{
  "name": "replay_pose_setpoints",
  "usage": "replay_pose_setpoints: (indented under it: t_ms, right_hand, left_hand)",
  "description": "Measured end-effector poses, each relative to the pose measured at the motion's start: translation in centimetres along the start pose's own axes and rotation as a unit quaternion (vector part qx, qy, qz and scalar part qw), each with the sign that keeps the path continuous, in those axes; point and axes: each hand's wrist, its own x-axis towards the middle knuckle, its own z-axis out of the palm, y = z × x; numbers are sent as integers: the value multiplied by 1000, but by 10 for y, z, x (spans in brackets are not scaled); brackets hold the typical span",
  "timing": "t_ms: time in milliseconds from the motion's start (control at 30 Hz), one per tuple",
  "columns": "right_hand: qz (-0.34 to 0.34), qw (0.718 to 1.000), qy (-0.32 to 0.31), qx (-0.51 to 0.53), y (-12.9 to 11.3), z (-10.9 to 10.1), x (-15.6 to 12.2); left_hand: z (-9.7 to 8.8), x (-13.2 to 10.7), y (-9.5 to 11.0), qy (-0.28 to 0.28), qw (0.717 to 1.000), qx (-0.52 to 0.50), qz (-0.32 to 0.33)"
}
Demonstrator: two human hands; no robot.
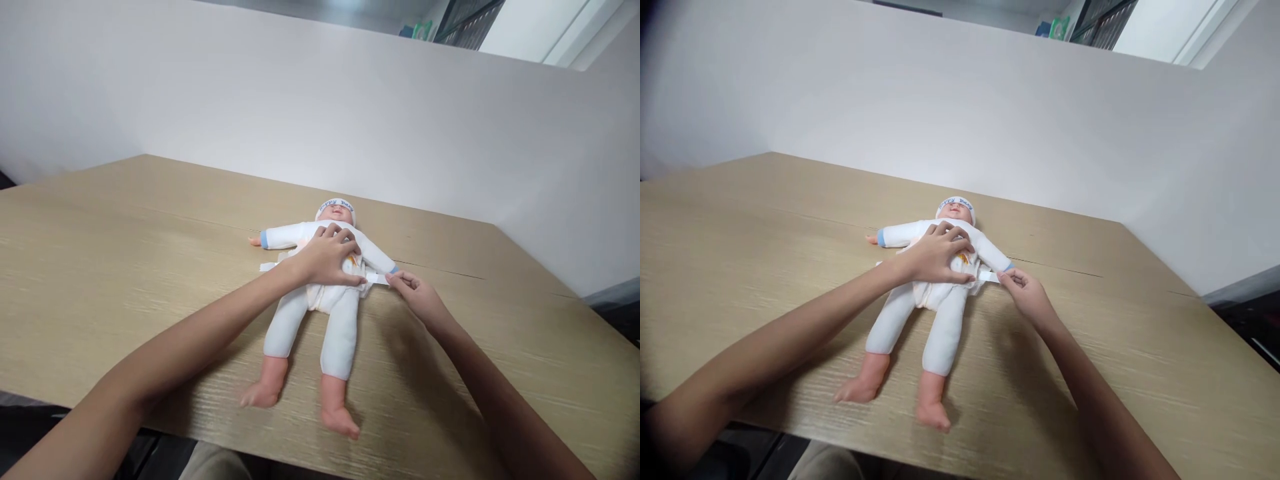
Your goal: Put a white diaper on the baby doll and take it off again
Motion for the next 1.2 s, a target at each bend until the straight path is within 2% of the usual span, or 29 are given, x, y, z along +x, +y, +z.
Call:
replay_pose_setpoints:
  t_ms: [100,267,333,433,500,600,733,867,967,1033,1200]
  right_hand:
    - [7,999,-31,42,-21,6,19]
    - [-24,996,-67,47,-47,41,54]
    - [-24,996,-71,45,-49,53,58]
    - [-45,996,-60,45,-47,63,49]
    - [-91,995,-23,41,-43,64,37]
    - [-198,979,39,-5,-35,64,17]
    - [-313,945,25,-94,-20,66,6]
    - [-358,920,20,-160,-7,64,6]
    - [-362,912,29,-189,-6,61,6]
    - [-359,912,31,-196,-12,59,4]
    - [-367,907,69,-192,-46,66,2]
  left_hand:
    - [1,0,-1,4,1000,-3,-1]
    - [1,0,-1,8,1000,-8,-8]
    - [1,0,-1,13,1000,-15,-15]
    - [2,-1,-2,22,999,-36,-19]
    - [3,-1,-3,23,998,-50,-24]
    - [3,-1,-3,18,997,-72,-37]
    - [-4,-8,-8,13,991,-131,-33]
    - [-14,-35,-26,24,981,-191,-19]
    - [-17,-68,-49,65,978,-187,-60]
    - [-16,-91,-66,79,977,-170,-100]
    - [-12,-136,-96,51,974,-129,-179]
